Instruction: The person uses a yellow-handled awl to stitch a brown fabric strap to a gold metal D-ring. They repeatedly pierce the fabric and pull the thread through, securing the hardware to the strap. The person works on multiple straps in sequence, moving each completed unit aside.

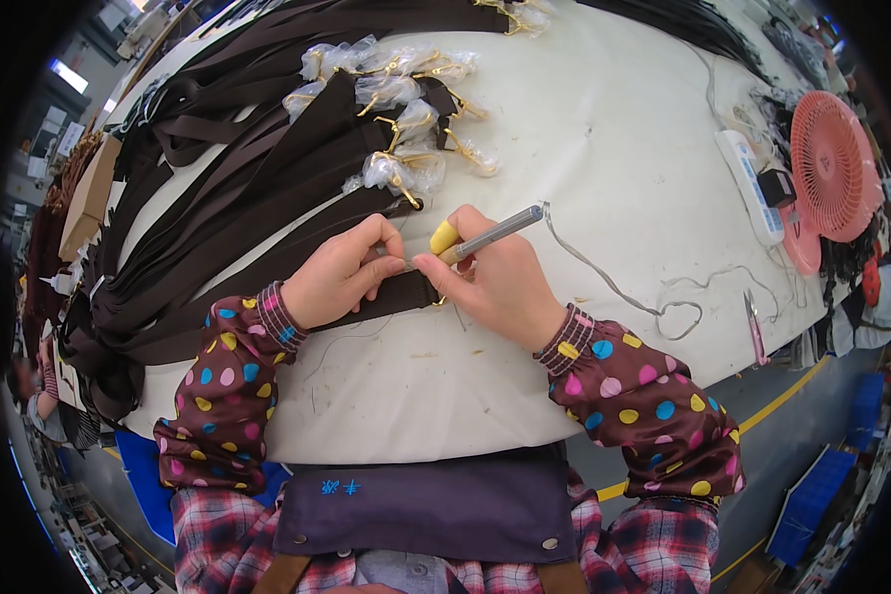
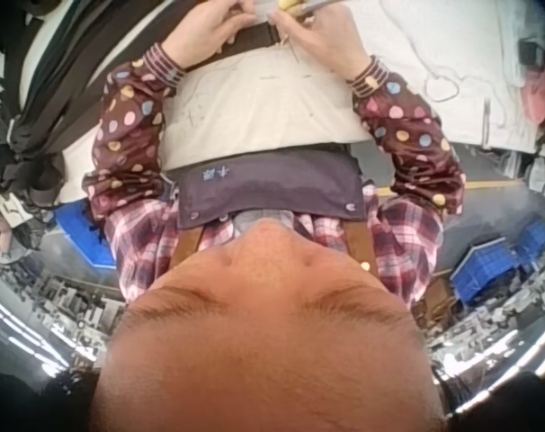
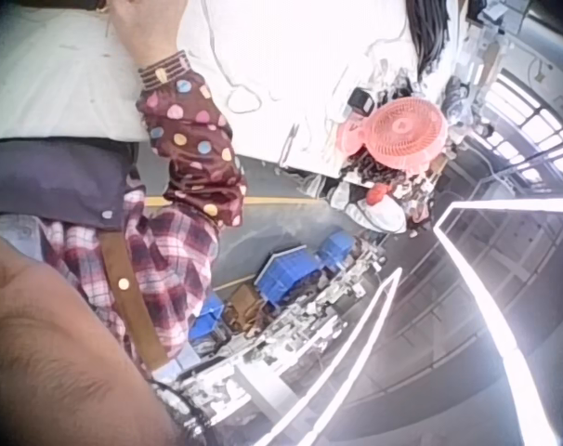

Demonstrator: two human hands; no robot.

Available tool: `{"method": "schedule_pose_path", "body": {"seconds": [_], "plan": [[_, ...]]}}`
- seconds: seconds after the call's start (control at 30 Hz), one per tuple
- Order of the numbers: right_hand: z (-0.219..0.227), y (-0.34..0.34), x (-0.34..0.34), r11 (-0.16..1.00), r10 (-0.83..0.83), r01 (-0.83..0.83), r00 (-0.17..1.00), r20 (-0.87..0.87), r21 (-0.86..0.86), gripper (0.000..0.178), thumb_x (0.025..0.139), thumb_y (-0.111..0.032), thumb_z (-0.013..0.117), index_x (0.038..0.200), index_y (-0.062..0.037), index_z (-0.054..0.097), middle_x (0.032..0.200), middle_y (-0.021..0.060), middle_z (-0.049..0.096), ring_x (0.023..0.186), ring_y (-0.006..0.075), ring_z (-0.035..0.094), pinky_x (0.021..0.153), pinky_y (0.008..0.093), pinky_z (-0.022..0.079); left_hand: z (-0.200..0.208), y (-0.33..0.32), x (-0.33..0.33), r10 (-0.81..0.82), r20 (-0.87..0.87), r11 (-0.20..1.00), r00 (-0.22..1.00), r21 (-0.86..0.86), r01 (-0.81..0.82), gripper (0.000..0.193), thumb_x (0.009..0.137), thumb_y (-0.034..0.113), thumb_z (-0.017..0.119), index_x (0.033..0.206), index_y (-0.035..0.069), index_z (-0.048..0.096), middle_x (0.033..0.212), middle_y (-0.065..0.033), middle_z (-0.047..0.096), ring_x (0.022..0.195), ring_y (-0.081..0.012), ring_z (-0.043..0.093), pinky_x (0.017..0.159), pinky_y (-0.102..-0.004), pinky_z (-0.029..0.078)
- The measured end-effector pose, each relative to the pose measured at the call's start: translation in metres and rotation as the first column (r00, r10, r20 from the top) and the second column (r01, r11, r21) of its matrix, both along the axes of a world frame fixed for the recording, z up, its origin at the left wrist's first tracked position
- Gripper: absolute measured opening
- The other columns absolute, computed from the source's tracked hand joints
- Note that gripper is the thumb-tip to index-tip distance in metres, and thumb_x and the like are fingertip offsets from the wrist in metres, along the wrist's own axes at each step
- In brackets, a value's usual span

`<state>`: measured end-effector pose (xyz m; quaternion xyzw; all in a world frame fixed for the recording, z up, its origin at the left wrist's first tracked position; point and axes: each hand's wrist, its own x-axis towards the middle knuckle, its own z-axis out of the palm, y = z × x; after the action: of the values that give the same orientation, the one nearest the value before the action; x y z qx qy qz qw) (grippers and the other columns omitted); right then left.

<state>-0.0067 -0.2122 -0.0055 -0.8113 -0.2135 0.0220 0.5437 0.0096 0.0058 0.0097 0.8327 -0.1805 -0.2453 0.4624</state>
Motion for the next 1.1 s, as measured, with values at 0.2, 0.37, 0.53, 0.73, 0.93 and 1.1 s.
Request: {"method": "schedule_pose_path", "body": {"seconds": [0.2,0.37,0.53,0.73,0.93,1.1], "plan": [[-0.0066,-0.0005,0.0011,1.000,0.000,0.000,1.000,-0.006,-0.029,0.022,0.089,-0.010,0.069,0.092,-0.0020,0.049,0.076,0.0002,0.053,0.063,0.0031,0.050,0.053,0.0201,0.042,0.0003,-0.0016,0.0007,0.000,-0.004,1.000,1.000,-0.014,0.000,0.010,0.098,0.014,0.055,0.099,0.007,0.047,0.071,0.0017,0.051,0.058,-0.0041,0.050,0.046,-0.0211,0.042],[-0.0093,-0.0005,0.0017,0.999,0.003,-0.002,1.000,0.019,-0.049,0.023,0.089,-0.011,0.070,0.092,-0.0022,0.049,0.076,0.0002,0.054,0.062,0.0032,0.050,0.053,0.0202,0.042,-0.0015,-0.0012,0.0000,-0.002,0.014,1.000,1.000,-0.031,0.002,0.010,0.098,0.013,0.055,0.099,0.007,0.048,0.071,0.0017,0.051,0.059,-0.0040,0.050,0.046,-0.0210,0.042],[-0.0079,-0.0003,0.0018,0.997,0.000,0.003,0.999,0.046,-0.072,0.023,0.089,-0.011,0.070,0.091,-0.0021,0.049,0.075,0.0002,0.054,0.061,0.0032,0.049,0.052,0.0206,0.041,-0.0012,-0.0011,0.0005,-0.007,0.016,0.999,1.000,-0.031,0.008,0.009,0.098,0.013,0.055,0.099,0.007,0.047,0.072,0.0014,0.051,0.059,-0.0040,0.051,0.046,-0.0208,0.043],[-0.0082,0.0003,0.0014,0.999,-0.005,0.007,0.999,0.036,-0.046,0.023,0.089,-0.010,0.070,0.092,-0.0020,0.049,0.075,0.0001,0.053,0.062,0.0033,0.049,0.053,0.0208,0.041,0.0031,-0.0014,0.0002,0.020,-0.018,1.000,1.000,-0.019,-0.020,0.012,0.096,0.010,0.057,0.097,0.006,0.047,0.079,-0.0043,0.055,0.058,-0.0107,0.056,0.052,-0.0270,0.046],[-0.0030,0.0003,0.0009,1.000,0.003,-0.002,1.000,0.021,-0.017,0.022,0.089,-0.009,0.069,0.093,-0.0022,0.048,0.075,0.0000,0.053,0.063,0.0035,0.050,0.053,0.0212,0.041,0.0012,-0.0022,-0.0020,0.052,-0.009,0.998,0.999,-0.023,-0.052,0.011,0.096,0.010,0.056,0.098,0.005,0.047,0.079,-0.0052,0.056,0.058,-0.0111,0.056,0.053,-0.0278,0.046],[-0.0052,0.0019,0.0007,1.000,0.004,-0.004,1.000,-0.008,-0.008,0.021,0.089,-0.008,0.068,0.092,-0.0025,0.048,0.075,0.0000,0.054,0.063,0.0036,0.050,0.052,0.0210,0.041,-0.0001,-0.0008,-0.0024,0.033,0.004,0.999,0.999,-0.031,-0.033,0.009,0.097,0.010,0.055,0.099,0.006,0.047,0.081,-0.0037,0.056,0.060,-0.0093,0.055,0.051,-0.0257,0.045]]}}
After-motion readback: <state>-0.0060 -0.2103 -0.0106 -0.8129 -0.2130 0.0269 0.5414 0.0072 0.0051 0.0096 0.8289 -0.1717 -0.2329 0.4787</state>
